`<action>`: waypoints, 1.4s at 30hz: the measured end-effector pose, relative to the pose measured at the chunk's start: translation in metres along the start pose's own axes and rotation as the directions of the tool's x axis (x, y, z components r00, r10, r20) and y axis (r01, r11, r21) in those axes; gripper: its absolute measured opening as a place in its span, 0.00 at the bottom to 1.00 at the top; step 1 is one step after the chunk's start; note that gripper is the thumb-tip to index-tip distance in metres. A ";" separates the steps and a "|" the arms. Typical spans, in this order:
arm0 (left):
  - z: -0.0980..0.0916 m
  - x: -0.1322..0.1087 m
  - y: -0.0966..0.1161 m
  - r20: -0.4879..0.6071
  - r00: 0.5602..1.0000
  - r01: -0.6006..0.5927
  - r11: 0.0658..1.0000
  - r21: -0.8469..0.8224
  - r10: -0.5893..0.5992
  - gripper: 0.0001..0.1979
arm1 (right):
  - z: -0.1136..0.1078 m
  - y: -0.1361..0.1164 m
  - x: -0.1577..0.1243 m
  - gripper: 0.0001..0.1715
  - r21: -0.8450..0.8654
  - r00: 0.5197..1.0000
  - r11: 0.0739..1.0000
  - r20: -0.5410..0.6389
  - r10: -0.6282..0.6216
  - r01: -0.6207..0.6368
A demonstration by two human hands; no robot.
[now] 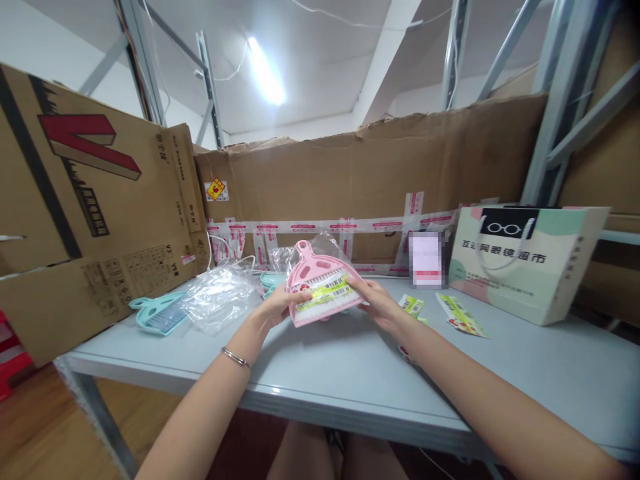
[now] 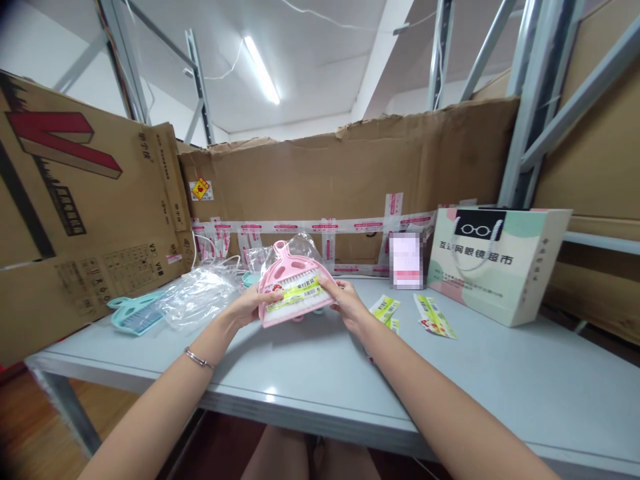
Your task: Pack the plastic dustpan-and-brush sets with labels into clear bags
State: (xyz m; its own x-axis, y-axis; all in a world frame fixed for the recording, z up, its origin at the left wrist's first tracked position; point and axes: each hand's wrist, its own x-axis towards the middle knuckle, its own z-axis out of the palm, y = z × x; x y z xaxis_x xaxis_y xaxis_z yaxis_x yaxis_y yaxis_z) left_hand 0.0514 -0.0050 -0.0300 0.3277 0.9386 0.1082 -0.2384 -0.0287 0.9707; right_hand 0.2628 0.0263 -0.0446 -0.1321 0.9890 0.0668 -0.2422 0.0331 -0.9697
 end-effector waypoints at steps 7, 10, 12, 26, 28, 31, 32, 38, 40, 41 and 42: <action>-0.002 0.003 -0.003 -0.096 0.982 0.166 0.986 0.036 -0.162 0.17 | -0.004 0.000 0.005 0.03 0.039 0.971 0.975 0.113 0.212 -0.217; -0.004 0.007 -0.004 -0.042 0.979 0.196 0.980 -0.024 -0.197 0.18 | -0.005 0.002 0.006 0.05 0.047 0.970 0.972 0.089 0.225 -0.230; -0.005 0.009 -0.003 -0.045 0.983 0.175 0.982 -0.071 -0.178 0.19 | -0.005 -0.002 0.003 0.07 0.074 0.964 0.968 0.135 0.228 -0.239; -0.004 0.006 0.007 -0.142 0.981 0.108 0.981 -0.159 -0.131 0.18 | -0.002 -0.011 -0.005 0.07 0.120 0.970 0.969 0.146 0.197 -0.215; -0.007 0.007 0.003 -0.121 0.985 0.107 0.988 -0.114 -0.121 0.19 | 0.000 -0.005 -0.002 0.04 0.099 0.976 0.972 0.071 0.205 -0.211; -0.010 0.007 0.000 -0.110 0.989 0.091 0.993 -0.078 -0.100 0.18 | 0.001 0.000 -0.002 0.06 0.071 0.982 0.979 0.020 0.189 -0.190; -0.010 0.007 -0.001 -0.115 0.989 0.083 0.994 -0.075 -0.092 0.17 | 0.001 0.001 -0.002 0.07 0.061 0.983 0.981 0.014 0.184 -0.184; -0.009 0.005 0.002 -0.091 0.993 0.068 0.997 -0.047 -0.072 0.20 | -0.004 -0.005 -0.002 0.02 0.025 0.982 0.985 0.091 0.168 -0.171; -0.009 0.003 0.002 -0.028 0.995 0.100 0.995 -0.018 -0.100 0.20 | -0.007 -0.005 0.001 0.04 0.021 0.982 0.987 0.110 0.155 -0.158; -0.009 0.003 0.002 -0.006 0.994 0.112 0.994 -0.004 -0.112 0.20 | -0.007 -0.004 0.002 0.04 0.018 0.983 0.989 0.107 0.147 -0.150; -0.010 0.002 0.002 0.006 0.993 0.119 0.993 0.003 -0.119 0.20 | -0.008 -0.003 0.004 0.03 0.016 0.985 0.990 0.097 0.140 -0.142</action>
State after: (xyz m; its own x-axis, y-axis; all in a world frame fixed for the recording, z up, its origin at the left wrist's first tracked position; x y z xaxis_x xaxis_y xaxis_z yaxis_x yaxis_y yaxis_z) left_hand 0.0428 0.0002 -0.0298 0.3594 0.9331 -0.0063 -0.1953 0.0818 0.9773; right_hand 0.2703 0.0311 -0.0431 -0.2571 0.9652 -0.0470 -0.2365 -0.1100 -0.9654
